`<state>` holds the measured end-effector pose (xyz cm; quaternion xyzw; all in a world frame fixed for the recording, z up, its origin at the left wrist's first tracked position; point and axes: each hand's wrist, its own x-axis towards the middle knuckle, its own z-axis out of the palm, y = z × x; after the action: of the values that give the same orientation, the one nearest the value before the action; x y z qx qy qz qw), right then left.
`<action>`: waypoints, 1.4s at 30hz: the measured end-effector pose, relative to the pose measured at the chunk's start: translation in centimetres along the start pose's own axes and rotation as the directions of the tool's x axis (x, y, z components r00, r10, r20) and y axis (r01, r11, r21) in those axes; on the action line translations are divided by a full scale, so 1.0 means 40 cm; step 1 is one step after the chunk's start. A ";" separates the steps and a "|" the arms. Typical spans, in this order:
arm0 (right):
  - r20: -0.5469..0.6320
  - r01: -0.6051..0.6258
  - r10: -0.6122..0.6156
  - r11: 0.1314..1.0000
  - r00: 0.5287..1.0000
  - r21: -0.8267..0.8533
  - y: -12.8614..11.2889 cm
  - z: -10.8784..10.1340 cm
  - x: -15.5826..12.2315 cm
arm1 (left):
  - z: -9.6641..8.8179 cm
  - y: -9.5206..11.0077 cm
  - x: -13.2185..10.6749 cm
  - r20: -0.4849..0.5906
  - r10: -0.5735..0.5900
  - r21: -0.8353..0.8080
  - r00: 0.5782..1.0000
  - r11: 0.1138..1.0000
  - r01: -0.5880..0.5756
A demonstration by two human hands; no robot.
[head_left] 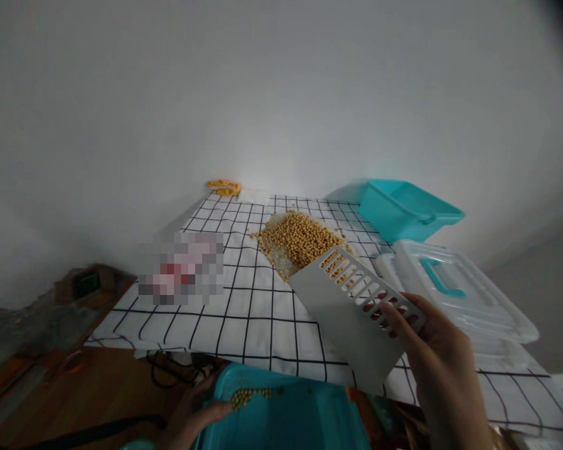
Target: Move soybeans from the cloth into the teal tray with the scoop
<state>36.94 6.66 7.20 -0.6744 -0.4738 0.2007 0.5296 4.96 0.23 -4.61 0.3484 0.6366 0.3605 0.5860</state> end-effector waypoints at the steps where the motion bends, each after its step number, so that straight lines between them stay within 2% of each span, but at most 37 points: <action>1: -0.003 0.001 -0.001 1.000 1.000 -0.005 0.001 0.001 0.000 | -0.001 -0.001 0.001 0.008 -0.012 -0.042 1.000 0.999 0.012; 3: -0.012 0.003 -0.003 1.000 1.000 -0.011 0.003 0.001 -0.001 | -0.003 -0.002 0.001 0.012 -0.030 -0.099 0.999 0.995 0.031; 6: -0.014 0.007 -0.007 1.000 1.000 0.005 0.004 -0.002 0.001 | -0.004 -0.004 0.002 -0.021 -0.047 -0.095 0.999 0.994 0.045; 9: 0.035 -0.013 0.012 1.000 0.999 0.007 -0.002 -0.005 0.006 | -0.005 -0.013 0.008 -0.027 -0.066 -0.109 0.997 0.992 0.062; 12: 0.079 -0.051 0.050 0.999 0.996 0.010 -0.016 -0.005 0.006 | -0.010 -0.029 0.017 -0.022 -0.047 -0.117 0.999 0.992 0.044; 15: 0.053 -0.053 0.052 0.998 0.997 0.015 -0.031 0.001 -0.002 | -0.017 -0.037 0.022 -0.019 -0.027 -0.126 0.999 0.992 0.024; 22: 0.049 -0.021 0.019 0.999 0.999 0.035 -0.045 0.009 -0.019 | -0.023 -0.013 0.006 -0.007 -0.013 -0.136 1.000 0.991 0.012; 29: 0.036 0.061 -0.061 0.998 0.997 0.013 -0.052 0.012 -0.022 | -0.019 0.013 -0.015 -0.033 -0.039 -0.166 0.999 0.986 0.034; 38: 0.071 0.062 -0.061 0.998 0.996 -0.012 -0.051 0.008 -0.004 | -0.032 -0.003 -0.022 -0.100 -0.040 -0.207 0.994 0.978 0.018; 42: 0.097 0.037 -0.036 0.999 0.995 -0.007 -0.051 0.000 -0.003 | -0.036 -0.003 -0.022 -0.065 -0.037 -0.165 0.997 0.986 0.026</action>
<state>36.02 6.52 9.03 -0.6575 -0.5118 0.2215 0.5066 3.60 -0.67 -4.19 0.2767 0.6296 0.4139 0.5964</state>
